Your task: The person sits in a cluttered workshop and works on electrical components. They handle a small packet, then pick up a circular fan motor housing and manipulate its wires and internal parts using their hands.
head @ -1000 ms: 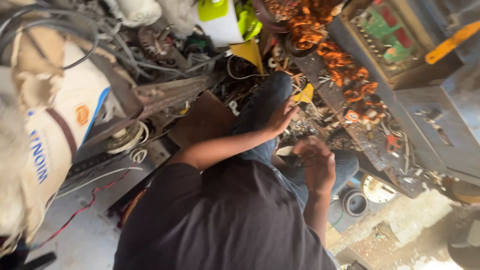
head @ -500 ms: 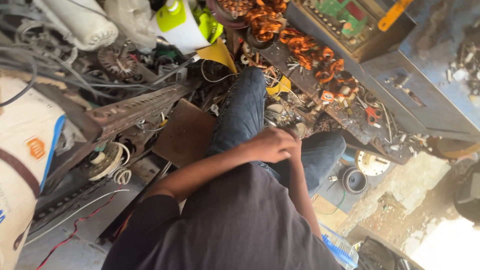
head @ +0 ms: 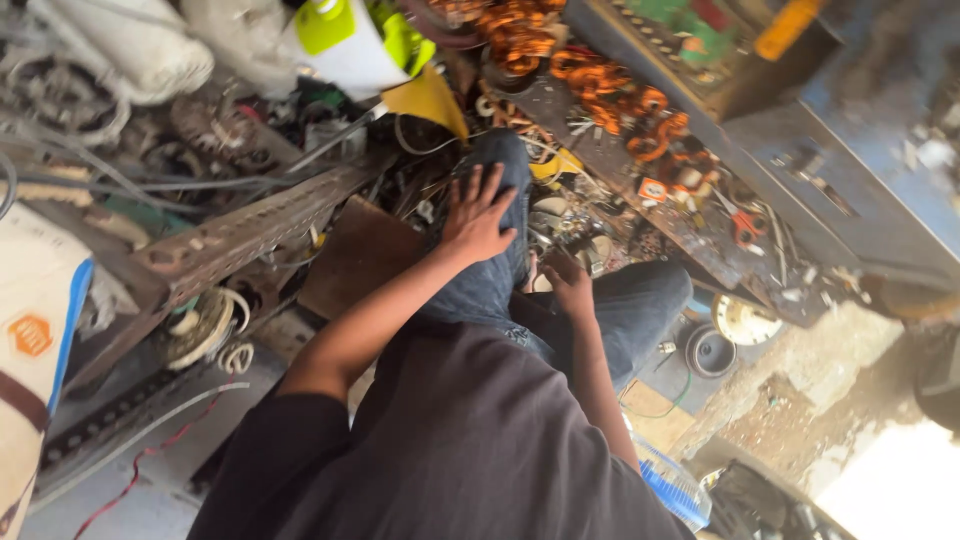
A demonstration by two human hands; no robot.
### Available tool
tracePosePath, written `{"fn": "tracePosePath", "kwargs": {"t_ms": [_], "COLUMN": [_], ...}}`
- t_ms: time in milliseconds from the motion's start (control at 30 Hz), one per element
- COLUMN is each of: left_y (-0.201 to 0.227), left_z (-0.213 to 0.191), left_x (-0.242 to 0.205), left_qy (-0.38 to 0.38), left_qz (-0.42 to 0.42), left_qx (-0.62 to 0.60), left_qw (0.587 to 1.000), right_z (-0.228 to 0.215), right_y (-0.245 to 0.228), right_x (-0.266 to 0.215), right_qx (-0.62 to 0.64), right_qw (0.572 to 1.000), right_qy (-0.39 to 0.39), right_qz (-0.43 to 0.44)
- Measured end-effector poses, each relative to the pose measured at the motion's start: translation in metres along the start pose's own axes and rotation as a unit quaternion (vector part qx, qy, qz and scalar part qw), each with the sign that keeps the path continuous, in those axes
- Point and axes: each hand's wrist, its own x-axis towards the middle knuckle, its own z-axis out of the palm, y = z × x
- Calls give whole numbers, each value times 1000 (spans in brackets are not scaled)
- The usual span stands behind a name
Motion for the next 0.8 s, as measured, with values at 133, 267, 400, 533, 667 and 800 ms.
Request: {"fn": "tracePosePath", "kwargs": {"t_ms": [133, 267, 400, 533, 667, 800], "left_y": [-3, -2, -3, -5, -12, -16], "left_z": [7, 9, 4, 2, 0, 4], "left_x": [6, 8, 8, 11, 13, 18], "left_qy": [6, -7, -12, -15, -9, -12], "left_qz": [6, 5, 2, 4, 12, 14], "left_qx": [3, -11, -33, -45, -87, -103], "left_qw": [1000, 1000, 999, 999, 996, 995], "right_z": [-1, 1, 3, 1, 3, 9], "right_y": [-11, -8, -1, 4, 0, -8], "right_x": [0, -2, 0, 2, 10, 21], "right_qx": [-61, -77, -97, -175, -187, -109], "right_qw": [997, 994, 990, 981, 973, 964], "right_qy": [-4, -2, -30, -52, -77, -92], "right_qz": [53, 78, 102, 73, 111, 226]}}
